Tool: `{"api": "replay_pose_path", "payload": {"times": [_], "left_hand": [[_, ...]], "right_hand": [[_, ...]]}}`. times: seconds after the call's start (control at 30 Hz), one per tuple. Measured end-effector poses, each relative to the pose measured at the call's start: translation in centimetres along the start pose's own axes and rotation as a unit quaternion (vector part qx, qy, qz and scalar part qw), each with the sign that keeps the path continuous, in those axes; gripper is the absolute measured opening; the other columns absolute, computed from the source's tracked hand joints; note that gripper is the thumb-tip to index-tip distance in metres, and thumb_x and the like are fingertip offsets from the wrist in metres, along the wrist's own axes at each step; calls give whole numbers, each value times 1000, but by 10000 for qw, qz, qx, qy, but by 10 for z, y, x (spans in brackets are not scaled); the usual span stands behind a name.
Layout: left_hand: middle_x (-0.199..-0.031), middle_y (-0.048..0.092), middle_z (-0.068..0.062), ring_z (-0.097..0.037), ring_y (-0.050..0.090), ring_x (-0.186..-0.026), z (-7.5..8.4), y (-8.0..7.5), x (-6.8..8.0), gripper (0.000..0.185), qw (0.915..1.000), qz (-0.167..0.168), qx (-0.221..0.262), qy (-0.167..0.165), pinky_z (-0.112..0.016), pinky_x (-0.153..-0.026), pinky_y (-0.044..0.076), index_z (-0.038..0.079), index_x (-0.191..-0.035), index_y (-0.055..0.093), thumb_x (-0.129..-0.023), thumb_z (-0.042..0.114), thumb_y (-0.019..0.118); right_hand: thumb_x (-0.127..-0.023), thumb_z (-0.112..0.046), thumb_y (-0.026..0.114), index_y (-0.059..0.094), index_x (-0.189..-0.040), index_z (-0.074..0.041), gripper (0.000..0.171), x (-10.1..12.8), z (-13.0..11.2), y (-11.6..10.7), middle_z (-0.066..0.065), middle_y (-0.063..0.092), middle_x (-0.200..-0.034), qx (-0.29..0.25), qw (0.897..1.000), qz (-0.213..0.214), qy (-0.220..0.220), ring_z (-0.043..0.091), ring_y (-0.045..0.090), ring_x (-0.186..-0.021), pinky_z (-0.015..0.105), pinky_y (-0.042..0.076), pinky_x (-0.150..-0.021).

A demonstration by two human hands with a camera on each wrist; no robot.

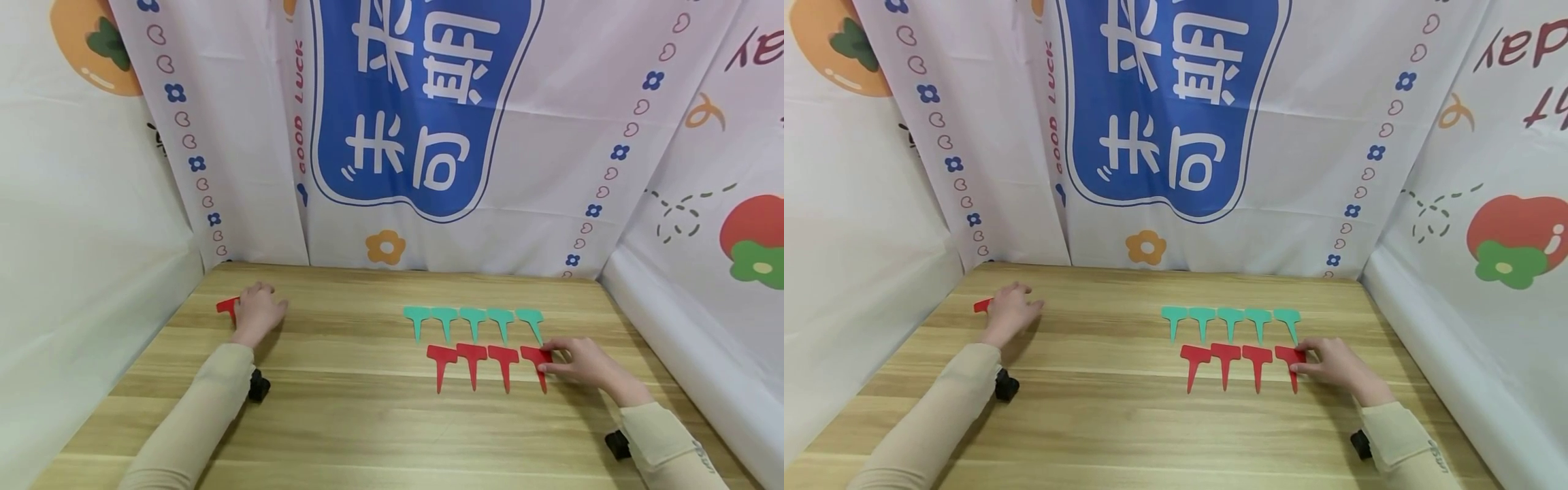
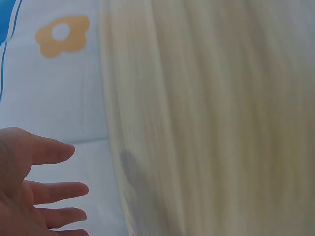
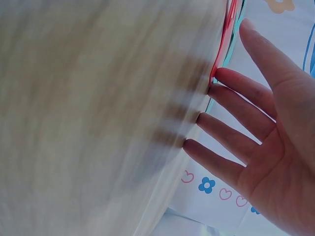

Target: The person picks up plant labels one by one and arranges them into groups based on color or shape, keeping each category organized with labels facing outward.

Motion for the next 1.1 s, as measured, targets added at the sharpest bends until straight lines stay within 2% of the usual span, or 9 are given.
{"api": "replay_pose_path", "payload": {"times": [0.2, 0.37, 0.63, 0.93, 1.1], "left_hand": [[-141, 32, -34, -56, 23, -128, -23, -5, -3, 55, 9995, -92, -103, -277, -72, -102, 16, -8, -131, 45, -92, 30, 51], [-141, 29, -37, -57, 23, -127, -39, -9, -6, 58, 9988, -155, -209, -422, -70, -101, 20, -11, -131, 44, -92, 32, 50], [-116, 47, -36, -56, 39, -109, -62, -21, -9, 48, 9978, 40, -489, -443, -67, -86, 33, -12, -114, 53, -89, 29, 52], [-110, 48, -38, -54, 42, -101, -89, -27, -13, 44, 9921, -183, -551, -1112, -64, -82, 37, -13, -104, 55, -88, 28, 53], [-114, 43, -41, -55, 39, -105, -98, -26, -15, 51, 9883, -276, -462, -1425, -64, -87, 36, -18, -111, 51, -88, 27, 53]], "right_hand": [[-78, -42, 74, 70, -106, -8, 44, 1, 1, 0, 10, 71, -103, -5, 10000, -11, 7, 31, 65, -99, 50, 50, -86], [-78, -42, 74, 70, -106, -9, 44, 0, 1, 0, 10, 71, -104, 5, 10000, -18, 28, 32, 65, -100, 51, 50, -86], [-79, -42, 73, 70, -106, -10, 43, 0, 0, -2, 10, 71, -104, -17, 10000, -18, 47, 32, 65, -100, 50, 50, -87], [-78, -43, 73, 70, -107, -10, 44, 0, 1, 0, 10, 71, -105, -12, 10000, -53, 77, 33, 64, -101, 51, 49, -88], [-78, -43, 73, 70, -107, -10, 44, 0, 1, 0, 11, 71, -105, 3, 10000, -56, 44, 33, 65, -101, 50, 50, -86]]}}
Point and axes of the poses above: each hand's wrist, its own x-axis away from the middle knuckle, its own y-axis out of the palm, z = x × y, the point moved 6 cm from there along -x, towards the middle knuckle
